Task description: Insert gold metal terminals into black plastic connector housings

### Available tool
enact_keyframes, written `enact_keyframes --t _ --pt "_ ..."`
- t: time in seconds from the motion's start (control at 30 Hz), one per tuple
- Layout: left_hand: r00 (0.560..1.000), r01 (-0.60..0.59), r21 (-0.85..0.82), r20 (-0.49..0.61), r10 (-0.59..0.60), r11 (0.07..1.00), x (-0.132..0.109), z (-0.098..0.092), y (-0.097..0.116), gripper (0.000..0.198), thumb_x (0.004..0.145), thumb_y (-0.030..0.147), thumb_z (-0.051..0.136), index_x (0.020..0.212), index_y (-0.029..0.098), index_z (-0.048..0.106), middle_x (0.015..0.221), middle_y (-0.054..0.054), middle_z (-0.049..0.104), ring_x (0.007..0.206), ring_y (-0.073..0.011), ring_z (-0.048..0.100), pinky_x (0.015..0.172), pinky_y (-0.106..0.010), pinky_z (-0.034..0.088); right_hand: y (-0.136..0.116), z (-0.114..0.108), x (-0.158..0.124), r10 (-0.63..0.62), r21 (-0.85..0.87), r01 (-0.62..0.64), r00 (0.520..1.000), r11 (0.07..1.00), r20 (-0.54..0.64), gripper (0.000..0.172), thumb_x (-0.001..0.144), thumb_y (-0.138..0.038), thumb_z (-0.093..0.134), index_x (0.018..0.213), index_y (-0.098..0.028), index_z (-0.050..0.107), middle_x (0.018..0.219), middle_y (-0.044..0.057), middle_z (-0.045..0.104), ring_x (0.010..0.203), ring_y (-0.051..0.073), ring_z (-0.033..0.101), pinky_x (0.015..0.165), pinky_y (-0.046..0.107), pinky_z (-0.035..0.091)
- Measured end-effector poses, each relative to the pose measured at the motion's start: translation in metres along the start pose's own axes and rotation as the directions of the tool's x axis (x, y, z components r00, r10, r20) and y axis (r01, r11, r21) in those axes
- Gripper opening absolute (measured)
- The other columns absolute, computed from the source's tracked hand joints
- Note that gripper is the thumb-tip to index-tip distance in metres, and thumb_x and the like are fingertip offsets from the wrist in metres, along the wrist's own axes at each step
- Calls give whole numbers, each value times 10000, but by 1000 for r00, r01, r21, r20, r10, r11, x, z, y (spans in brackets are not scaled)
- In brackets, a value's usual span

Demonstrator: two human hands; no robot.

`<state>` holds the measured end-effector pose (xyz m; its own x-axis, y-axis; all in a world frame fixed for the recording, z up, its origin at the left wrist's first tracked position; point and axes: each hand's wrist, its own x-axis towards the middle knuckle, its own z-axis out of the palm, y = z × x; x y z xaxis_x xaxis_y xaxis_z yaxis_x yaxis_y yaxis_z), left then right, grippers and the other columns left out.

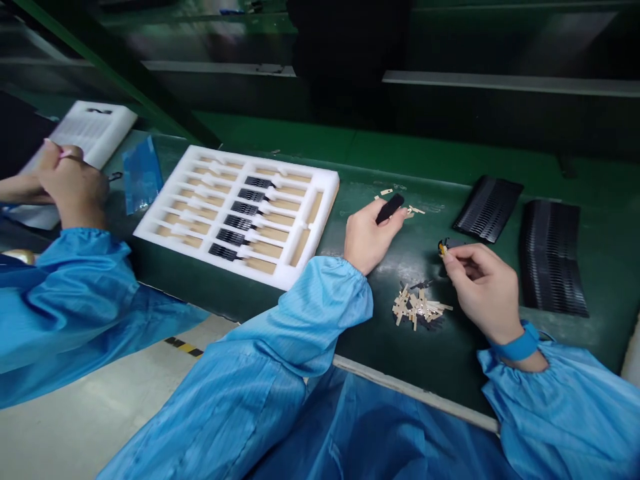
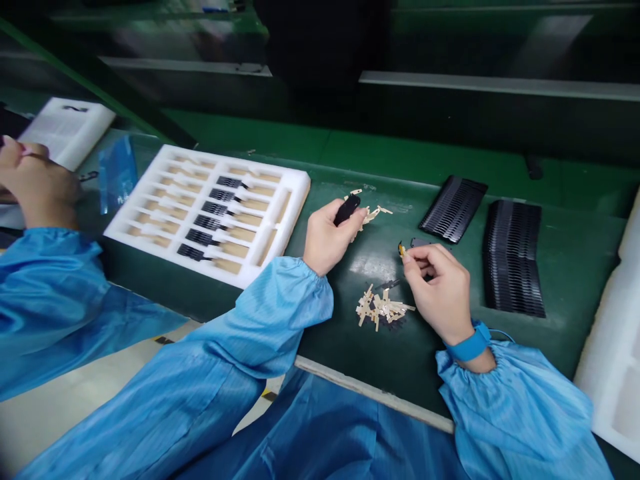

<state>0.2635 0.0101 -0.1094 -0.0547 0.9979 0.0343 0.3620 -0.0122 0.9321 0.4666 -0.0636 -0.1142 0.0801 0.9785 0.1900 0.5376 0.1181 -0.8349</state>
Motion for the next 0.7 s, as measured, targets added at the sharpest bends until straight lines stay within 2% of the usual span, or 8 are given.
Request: enact_keyframes --t 0.07,0.13,0.2,0.27,0.37,0.5,0.57,0.7 --pt "997 -17 -29 68 19 999 -3 2 1 151 884 257 695 1011 177 713 912 -13 729 762 -130 649 777 -245 513 -1 1 1 -38 -10 38 999 999 -2 130 951 -295 675 853 -216 707 847 42 700 674 148 617 579 283 510" --pt "972 -43 -104 224 66 994 -8 6 3 274 873 220 685 1142 174 712 1076 -42 748 779 -122 661 800 -253 540 -2 1 1 -75 -14 75 997 997 -10 126 945 -277 669 839 -219 703 830 39 694 663 147 613 562 277 504" --pt "902 -29 -174 420 101 984 -12 10 4 296 899 282 672 1169 167 711 1111 -61 743 737 -112 644 755 -252 548 -2 1 2 -106 -15 106 994 994 -11 111 947 -254 661 850 -222 703 842 39 693 670 148 617 564 278 505" --pt "840 2 -179 535 95 984 -15 13 3 270 919 356 661 1092 155 715 998 -48 735 697 -104 620 707 -240 536 -1 0 1 -131 -19 131 991 991 -1 102 953 -238 655 866 -224 706 855 40 694 687 154 628 570 283 507" --pt "857 30 -148 513 51 988 -16 16 -1 249 907 392 674 969 151 691 820 -10 685 726 -116 630 708 -227 520 0 0 0 -149 -79 147 989 986 -23 72 962 -237 656 946 -223 725 929 49 699 684 148 620 584 295 513" --pt "899 15 -142 435 48 990 -19 18 -3 238 875 364 699 1010 167 697 882 -17 719 837 -139 690 772 -233 526 -2 0 -1 -182 -187 152 971 971 -153 111 946 -239 688 1051 -208 705 971 52 662 661 133 572 624 312 513" --pt "901 -37 -72 429 64 997 -22 17 0 228 876 356 690 1019 179 706 837 -3 714 803 -135 687 738 -225 504 -3 0 -2 -206 -185 185 973 965 -103 24 956 -229 678 963 -213 695 862 26 651 644 134 565 605 305 484" --pt "891 -187 62 431 143 980 -27 16 7 171 882 329 665 966 190 715 690 37 634 670 -105 593 654 -221 418 -3 0 -2 -217 -151 212 976 965 -13 62 966 -215 665 910 -217 693 814 14 664 617 132 566 573 298 461"
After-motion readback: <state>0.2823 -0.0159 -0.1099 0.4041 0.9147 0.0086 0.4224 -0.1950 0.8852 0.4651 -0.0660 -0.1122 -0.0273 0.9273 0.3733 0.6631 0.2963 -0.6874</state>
